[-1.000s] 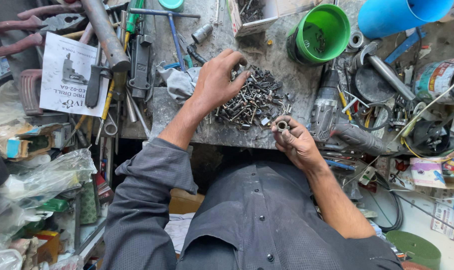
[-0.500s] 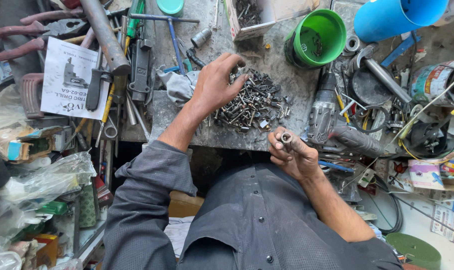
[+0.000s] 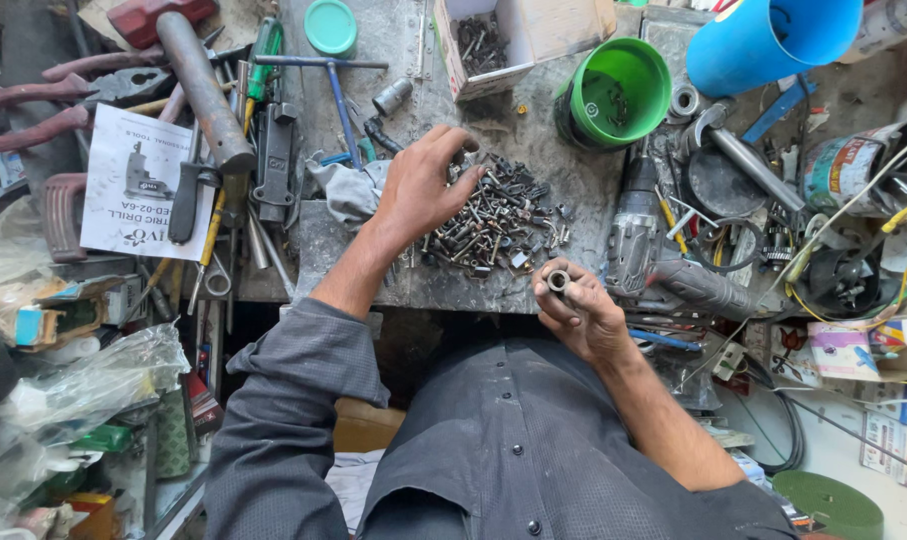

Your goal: The person sits at a cluttered workbench and sorts a pile of metal screws and bolts, picking them up one at a time by hand and placing them into a green cup and a cardboard box on the bench. They occasionally set selected pieces aside and continue picking through the pile.

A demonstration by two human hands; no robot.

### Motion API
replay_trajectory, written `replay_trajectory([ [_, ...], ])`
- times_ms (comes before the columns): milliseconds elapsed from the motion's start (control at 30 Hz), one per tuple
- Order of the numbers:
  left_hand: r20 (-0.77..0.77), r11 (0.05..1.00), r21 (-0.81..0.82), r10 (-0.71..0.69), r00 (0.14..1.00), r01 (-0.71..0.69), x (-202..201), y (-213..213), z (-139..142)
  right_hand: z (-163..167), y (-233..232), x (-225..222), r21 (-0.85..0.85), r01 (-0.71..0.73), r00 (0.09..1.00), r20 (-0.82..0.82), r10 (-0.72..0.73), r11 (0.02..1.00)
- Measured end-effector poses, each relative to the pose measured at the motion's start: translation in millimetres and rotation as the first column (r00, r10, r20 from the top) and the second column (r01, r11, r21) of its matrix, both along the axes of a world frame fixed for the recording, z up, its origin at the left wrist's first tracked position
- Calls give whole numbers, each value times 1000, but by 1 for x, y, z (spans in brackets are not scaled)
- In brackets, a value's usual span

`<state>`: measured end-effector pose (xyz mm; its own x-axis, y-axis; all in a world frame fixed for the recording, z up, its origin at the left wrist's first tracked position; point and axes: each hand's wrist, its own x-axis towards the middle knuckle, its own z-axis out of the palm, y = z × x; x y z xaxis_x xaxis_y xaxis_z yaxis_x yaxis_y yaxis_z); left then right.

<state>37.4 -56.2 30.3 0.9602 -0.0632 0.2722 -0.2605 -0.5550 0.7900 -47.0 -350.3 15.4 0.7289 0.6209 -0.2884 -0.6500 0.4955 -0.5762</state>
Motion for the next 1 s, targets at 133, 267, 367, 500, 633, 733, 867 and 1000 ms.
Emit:
replay_trajectory([
  [133,-59,1000,-14,1,998,-2,0,-11,7,7,-11,1,-380,141,962,271,-36,914],
  [267,-54,1000,9,4,999,-4,-2,-17,9,13,-14,-6,-589,347,854,519,12,730],
  [367,-40,1000,7,6,999,-6,-3,-19,9,20,-14,-10,-606,407,810,585,36,684],
  [500,-47,1000,5,8,999,-8,-6,-19,9,26,-11,-12,-625,428,804,594,41,652],
  [633,-58,1000,9,6,998,-6,-8,-18,10,26,-8,-14,-668,444,789,607,92,597],
  [733,-47,1000,3,3,999,-3,-9,-18,9,25,-8,-12,-679,458,797,600,74,574],
  [867,-52,1000,0,-2,999,2,-12,-17,9,33,-26,21,-629,642,632,758,163,438],
  [1000,-74,1000,4,3,997,-3,-24,-13,14,63,-71,82,-399,877,346,911,224,268],
])
